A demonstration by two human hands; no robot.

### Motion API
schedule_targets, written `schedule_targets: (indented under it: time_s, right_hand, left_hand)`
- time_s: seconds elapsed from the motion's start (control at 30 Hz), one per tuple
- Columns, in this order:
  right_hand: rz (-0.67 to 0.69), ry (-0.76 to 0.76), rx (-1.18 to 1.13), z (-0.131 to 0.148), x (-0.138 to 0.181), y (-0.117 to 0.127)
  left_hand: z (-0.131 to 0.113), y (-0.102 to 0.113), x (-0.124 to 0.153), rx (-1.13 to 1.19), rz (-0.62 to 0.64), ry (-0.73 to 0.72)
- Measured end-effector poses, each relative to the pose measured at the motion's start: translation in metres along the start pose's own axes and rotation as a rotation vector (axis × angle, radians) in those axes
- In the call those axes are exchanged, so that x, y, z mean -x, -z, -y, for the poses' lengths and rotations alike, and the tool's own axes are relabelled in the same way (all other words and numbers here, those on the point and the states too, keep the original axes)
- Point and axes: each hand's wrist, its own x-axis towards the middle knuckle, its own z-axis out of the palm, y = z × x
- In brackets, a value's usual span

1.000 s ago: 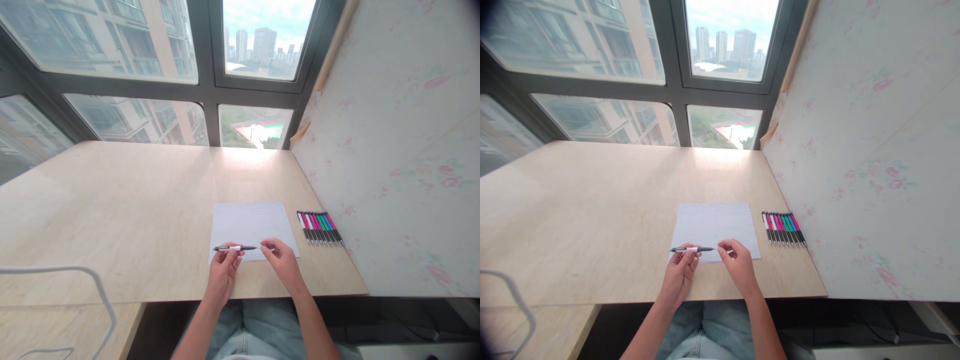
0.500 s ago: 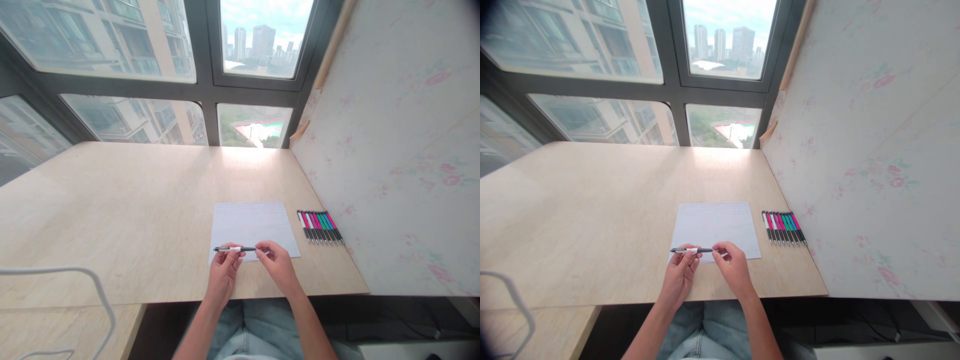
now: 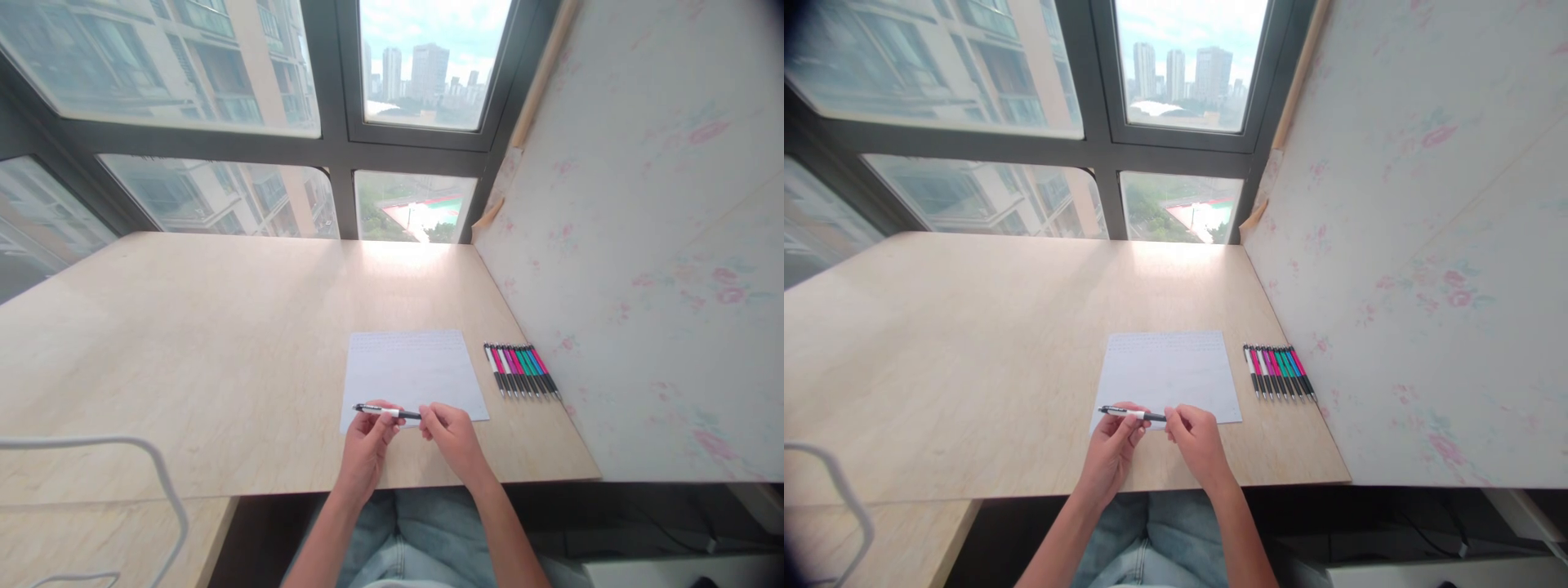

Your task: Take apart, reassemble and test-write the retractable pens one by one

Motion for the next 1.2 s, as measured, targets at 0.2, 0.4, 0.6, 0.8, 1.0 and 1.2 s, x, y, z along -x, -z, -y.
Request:
schedule_targets:
  time_s: [0.2, 0.4, 0.6, 0.8, 1.0, 1.2]
  right_hand:
    - [-0.105, -0.048, -0.053, -0.002, -0.0005, -0.0023]
    - [-0.009, -0.025, -0.181, 0.0007, 0.0042, -0.0023]
    - [0.024, -0.018, -0.191, 0.0017, 0.005, -0.0033]
    - [-0.021, 0.041, -0.007, 0.0072, 0.0051, 0.0008]
    - [-0.09, 0.028, 0.063, 0.0021, 0.0043, -0.0013]
    - [-0.11, 0.01, 0.023, -0.0009, 0.0025, -0.0045]
  left_hand:
    - [-0.0005, -0.0011, 0.0015, -0.03, 0.016, -0.001]
    - [0.0002, 0.0009, -0.0003, 0.004, -0.023, -0.011]
    - [-0.0015, -0.0007, -0.0017, 0.049, -0.101, -0.006]
    - [-0.0013, 0.0003, -0.0007, 0.041, -0.058, 0.008]
    - [-0.001, -0.0001, 0.0007, -0.005, -0.022, 0.017]
    - [-0.0003, -0.0009, 0.0015, -0.046, 0.001, 0.003]
